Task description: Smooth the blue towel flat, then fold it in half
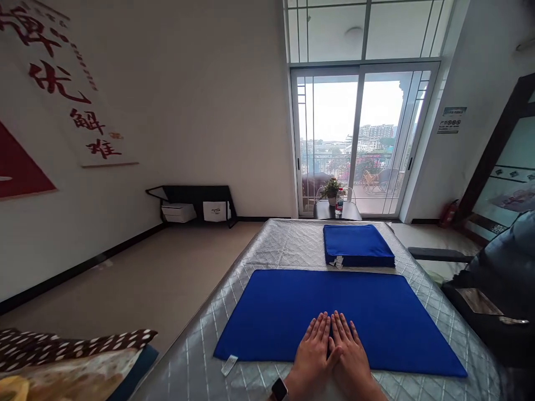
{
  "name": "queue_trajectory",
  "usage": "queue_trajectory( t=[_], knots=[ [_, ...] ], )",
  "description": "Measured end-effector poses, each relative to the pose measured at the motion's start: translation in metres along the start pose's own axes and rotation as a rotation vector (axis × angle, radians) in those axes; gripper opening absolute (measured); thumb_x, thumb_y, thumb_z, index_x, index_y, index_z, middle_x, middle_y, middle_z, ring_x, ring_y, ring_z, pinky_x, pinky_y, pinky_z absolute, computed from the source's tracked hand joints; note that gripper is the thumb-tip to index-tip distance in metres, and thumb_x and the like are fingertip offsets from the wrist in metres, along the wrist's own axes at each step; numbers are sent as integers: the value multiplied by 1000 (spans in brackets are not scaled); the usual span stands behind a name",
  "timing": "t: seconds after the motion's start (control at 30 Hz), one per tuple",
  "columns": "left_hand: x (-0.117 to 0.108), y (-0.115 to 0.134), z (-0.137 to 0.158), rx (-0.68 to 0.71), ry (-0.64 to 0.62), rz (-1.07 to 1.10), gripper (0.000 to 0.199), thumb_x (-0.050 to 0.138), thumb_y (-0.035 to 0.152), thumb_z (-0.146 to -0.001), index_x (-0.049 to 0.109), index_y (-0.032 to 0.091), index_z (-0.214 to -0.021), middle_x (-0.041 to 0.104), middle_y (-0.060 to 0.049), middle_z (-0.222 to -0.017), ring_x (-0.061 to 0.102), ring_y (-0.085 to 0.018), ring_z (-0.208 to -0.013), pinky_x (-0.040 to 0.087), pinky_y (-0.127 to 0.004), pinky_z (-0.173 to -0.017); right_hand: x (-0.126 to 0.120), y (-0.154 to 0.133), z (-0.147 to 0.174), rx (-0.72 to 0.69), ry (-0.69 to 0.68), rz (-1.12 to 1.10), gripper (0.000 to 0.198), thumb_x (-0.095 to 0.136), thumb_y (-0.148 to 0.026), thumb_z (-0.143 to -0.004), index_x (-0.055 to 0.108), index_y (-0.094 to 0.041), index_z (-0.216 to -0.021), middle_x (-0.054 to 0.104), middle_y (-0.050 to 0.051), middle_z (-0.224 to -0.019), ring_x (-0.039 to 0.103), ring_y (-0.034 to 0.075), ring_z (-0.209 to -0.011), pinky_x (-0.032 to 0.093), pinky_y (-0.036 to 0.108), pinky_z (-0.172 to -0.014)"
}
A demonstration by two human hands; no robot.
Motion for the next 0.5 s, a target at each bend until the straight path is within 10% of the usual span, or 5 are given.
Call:
queue_trajectory(
  t=[0.5],
  knots=[
    [9,-6,1,-26,-12,44,74,26,62,-99,-2,25,-158,19,-5,-163,22,-26,-149,31,-51,-123,16,5,-4,43,-9,-13,55,28,-32,-99,29,-22,-153,29,5,-158,27,27,-147,26,52,-119]
  ],
)
Point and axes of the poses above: each hand's wrist, its own z-axis away from the middle knuckle, its own x-axis out of the palm, y = z × x, the point moved 5 cm from there along -z, towards the middle knuckle
